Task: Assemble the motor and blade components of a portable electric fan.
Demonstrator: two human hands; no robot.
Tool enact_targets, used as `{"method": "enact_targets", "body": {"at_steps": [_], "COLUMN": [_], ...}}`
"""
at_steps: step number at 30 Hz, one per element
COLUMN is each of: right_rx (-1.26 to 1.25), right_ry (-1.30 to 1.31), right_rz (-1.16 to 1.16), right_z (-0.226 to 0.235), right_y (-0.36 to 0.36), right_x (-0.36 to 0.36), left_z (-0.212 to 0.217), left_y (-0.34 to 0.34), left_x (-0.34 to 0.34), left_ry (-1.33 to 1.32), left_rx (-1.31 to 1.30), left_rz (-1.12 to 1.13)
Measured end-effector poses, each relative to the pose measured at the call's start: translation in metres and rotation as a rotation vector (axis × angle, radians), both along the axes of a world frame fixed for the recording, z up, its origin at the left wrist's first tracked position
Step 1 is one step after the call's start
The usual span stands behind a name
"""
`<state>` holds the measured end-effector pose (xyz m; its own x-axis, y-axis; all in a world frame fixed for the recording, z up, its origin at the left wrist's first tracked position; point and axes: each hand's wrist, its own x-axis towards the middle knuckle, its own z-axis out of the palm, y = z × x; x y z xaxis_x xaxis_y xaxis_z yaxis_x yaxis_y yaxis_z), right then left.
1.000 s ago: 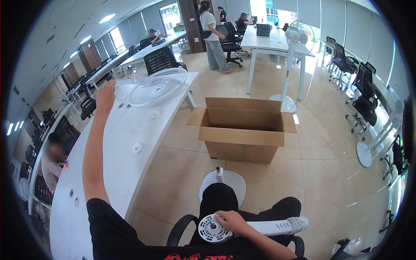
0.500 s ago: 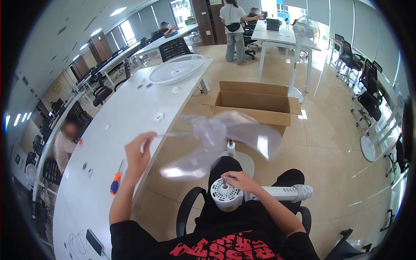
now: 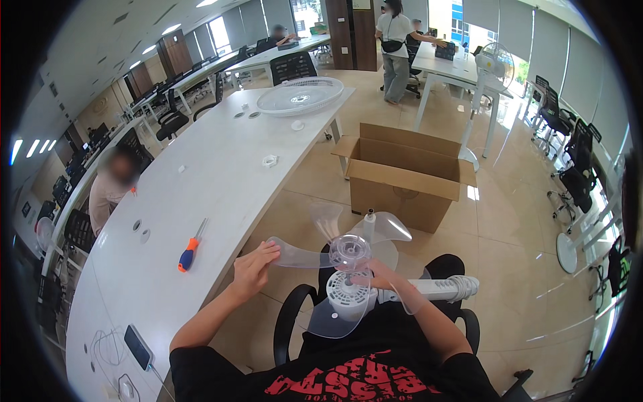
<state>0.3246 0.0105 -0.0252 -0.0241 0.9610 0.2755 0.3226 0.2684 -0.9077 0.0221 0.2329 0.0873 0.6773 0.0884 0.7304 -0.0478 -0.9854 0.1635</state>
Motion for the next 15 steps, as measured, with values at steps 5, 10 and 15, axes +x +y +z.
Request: {"method": "enact_targets", "body": {"at_steps": [5,10,15], "right_rx": [-0.048,-0.088,-0.064], "right_ry": [-0.094,0.0,0.04], "right_rz": [0.029,0.026,0.019], "right_z": [0.014,0.022,0.019], "right_y": [-0.007,-0.009,-0.011], "right_x": [-0.006,-0.009,-0.001], "left_z": [-0.023,-0.023,-0.008], "left_y": [0.002,0.014,0.02], "left_x": [-0.015,-0.017,-0.005], "left_ry": [0.072,0.106,0.137], "left_rx": [-0.006,0.013,0.11], "left_rz": [-0.043,-0.106,-0.243]}}
